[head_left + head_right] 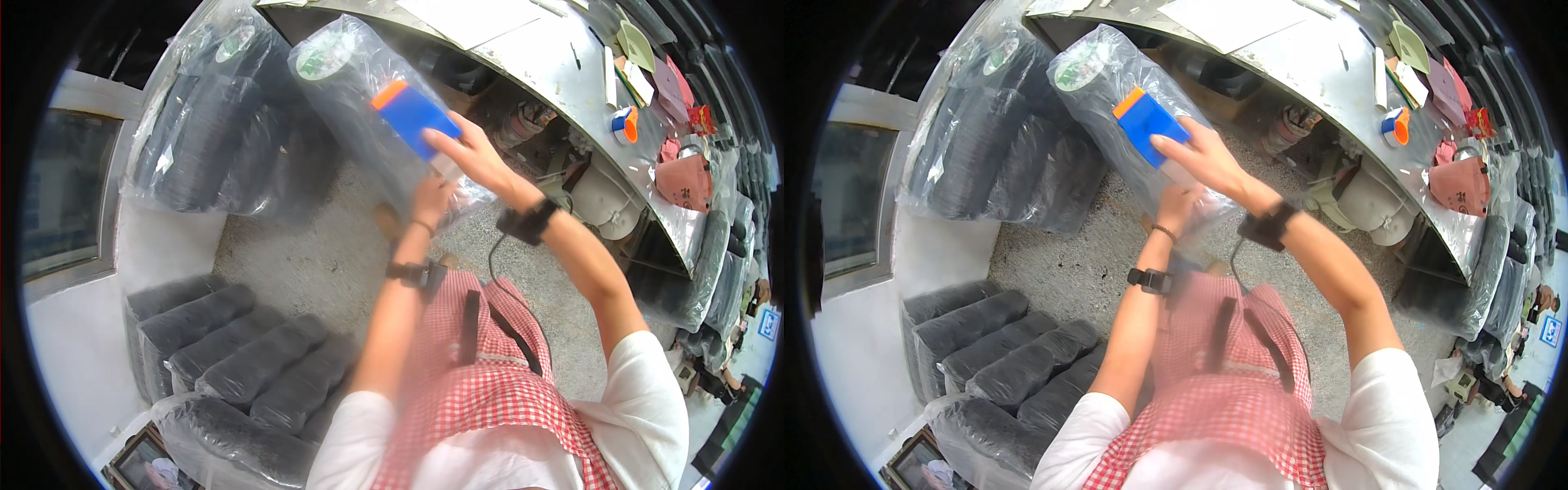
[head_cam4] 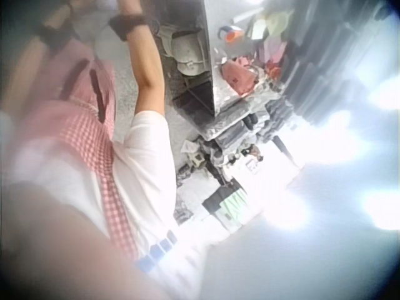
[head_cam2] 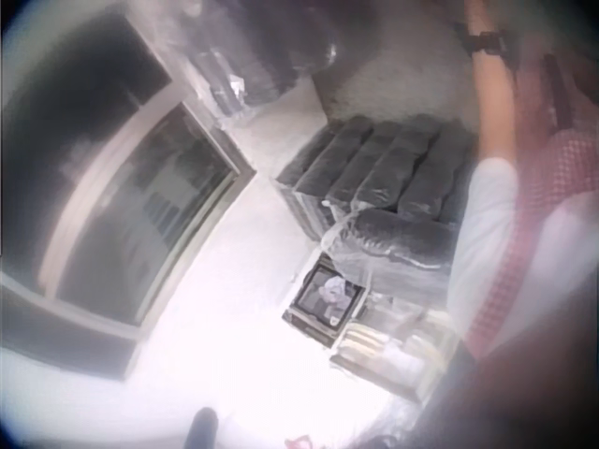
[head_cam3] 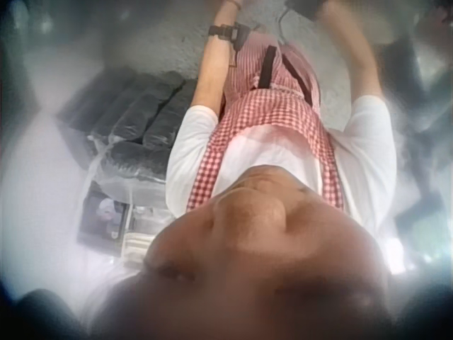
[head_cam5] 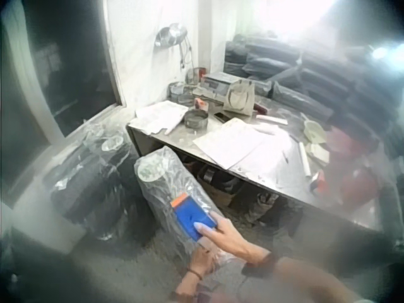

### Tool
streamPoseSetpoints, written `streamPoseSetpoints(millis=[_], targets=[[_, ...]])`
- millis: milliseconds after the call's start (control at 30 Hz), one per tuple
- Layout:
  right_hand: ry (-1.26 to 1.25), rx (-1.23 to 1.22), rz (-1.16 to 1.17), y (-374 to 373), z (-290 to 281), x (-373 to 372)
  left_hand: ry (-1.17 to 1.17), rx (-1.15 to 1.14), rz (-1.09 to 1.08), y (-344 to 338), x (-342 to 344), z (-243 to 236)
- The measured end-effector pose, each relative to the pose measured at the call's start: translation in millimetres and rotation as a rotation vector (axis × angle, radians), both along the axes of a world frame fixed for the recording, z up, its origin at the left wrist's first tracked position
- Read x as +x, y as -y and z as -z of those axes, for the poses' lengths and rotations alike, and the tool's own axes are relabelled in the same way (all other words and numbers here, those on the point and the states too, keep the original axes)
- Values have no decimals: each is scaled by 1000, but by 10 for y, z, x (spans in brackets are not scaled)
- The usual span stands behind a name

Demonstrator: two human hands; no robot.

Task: The person places items into plastic bags and seals the bags using a tape dispenser by hand.

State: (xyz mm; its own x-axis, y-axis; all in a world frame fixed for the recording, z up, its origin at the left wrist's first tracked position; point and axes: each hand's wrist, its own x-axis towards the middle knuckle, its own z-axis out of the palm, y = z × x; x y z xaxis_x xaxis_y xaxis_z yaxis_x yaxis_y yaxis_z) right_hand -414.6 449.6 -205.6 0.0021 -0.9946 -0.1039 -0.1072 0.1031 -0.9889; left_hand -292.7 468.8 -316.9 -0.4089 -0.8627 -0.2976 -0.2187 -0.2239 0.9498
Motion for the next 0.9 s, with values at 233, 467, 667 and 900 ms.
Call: streamPoseSetpoints(millis=[233, 467, 667, 900], targets=[[-187, 191, -15, -1894, -370, -560, -209, 110, 65, 72, -154, -150], [-295, 238, 9, -3437, 126, -940, -116, 398, 174, 212, -71, 258], [-207, 260, 138, -3151, 897, -801, -287, 468, 203, 170, -218, 153], [-564, 376, 85, -2822, 1269, -836, -562, 719, 101, -4, -394, -147]])
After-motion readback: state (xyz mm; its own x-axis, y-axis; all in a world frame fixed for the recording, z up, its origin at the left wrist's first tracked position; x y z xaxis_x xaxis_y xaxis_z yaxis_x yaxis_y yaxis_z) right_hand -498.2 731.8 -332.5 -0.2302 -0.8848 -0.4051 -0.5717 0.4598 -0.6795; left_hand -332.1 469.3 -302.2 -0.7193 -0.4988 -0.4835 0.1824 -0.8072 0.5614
